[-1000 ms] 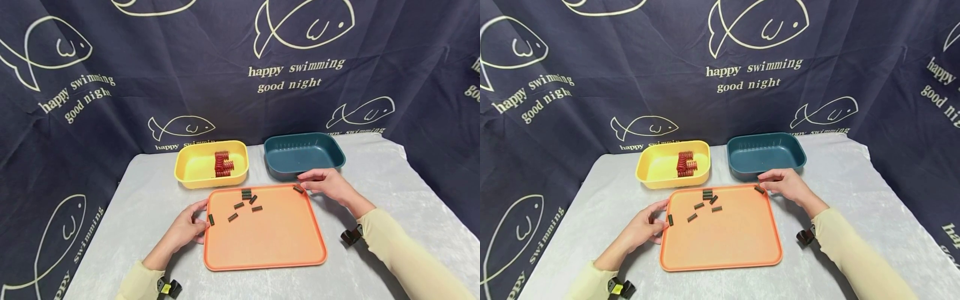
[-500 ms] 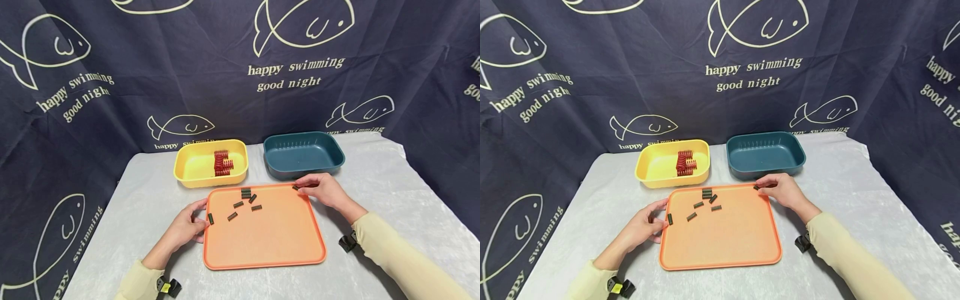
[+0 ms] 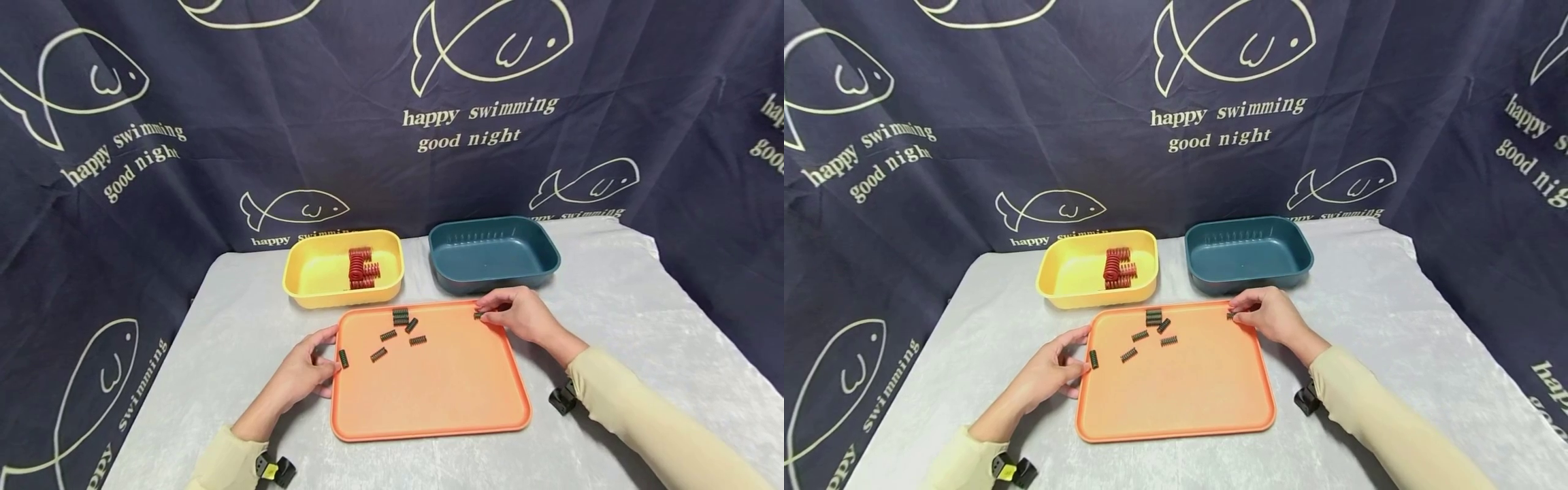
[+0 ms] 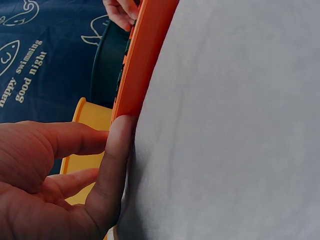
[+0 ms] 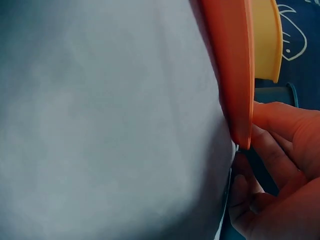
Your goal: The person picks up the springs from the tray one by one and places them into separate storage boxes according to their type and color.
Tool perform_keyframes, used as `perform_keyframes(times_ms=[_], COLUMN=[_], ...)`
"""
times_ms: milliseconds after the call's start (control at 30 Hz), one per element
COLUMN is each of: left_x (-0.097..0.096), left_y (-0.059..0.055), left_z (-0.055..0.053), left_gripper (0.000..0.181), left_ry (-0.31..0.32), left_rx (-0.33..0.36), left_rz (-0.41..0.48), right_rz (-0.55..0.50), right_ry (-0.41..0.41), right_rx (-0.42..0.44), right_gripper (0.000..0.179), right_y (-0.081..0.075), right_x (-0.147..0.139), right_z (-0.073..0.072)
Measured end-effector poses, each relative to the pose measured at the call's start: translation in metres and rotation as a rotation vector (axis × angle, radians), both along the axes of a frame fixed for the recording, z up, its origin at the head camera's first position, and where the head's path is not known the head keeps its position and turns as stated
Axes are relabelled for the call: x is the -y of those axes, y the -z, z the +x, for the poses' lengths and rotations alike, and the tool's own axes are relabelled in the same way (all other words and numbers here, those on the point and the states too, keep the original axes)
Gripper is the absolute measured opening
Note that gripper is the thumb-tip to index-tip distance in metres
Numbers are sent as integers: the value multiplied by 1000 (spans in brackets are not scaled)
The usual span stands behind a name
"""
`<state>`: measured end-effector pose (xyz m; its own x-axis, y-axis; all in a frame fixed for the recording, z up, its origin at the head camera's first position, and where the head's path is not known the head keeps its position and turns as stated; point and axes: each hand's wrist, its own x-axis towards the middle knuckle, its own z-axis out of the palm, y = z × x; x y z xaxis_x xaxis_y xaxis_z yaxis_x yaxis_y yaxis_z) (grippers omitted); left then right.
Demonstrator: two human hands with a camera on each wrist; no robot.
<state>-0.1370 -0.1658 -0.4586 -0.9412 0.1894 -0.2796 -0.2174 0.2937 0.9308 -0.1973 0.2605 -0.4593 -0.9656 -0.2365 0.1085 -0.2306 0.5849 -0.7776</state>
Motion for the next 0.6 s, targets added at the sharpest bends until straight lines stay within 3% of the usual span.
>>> perform_keyframes(times_ms=[233,433,600], left_x=[0,-1,-2], left_y=[0,0,0], left_z=[0,0,0], left_gripper=[73,73,73], left_ry=[-2,-6,-10], left_rx=[2,8,9], left_rz=[2,0,-4], right_rz=[-203,-226,-288], right_ry=[-22,8,28], right_rx=[60,55,108], right_gripper=[26,30,32], right_y=[-5,-16,-26], right_x=[-6,-14,-19], right_z=[0,1,0])
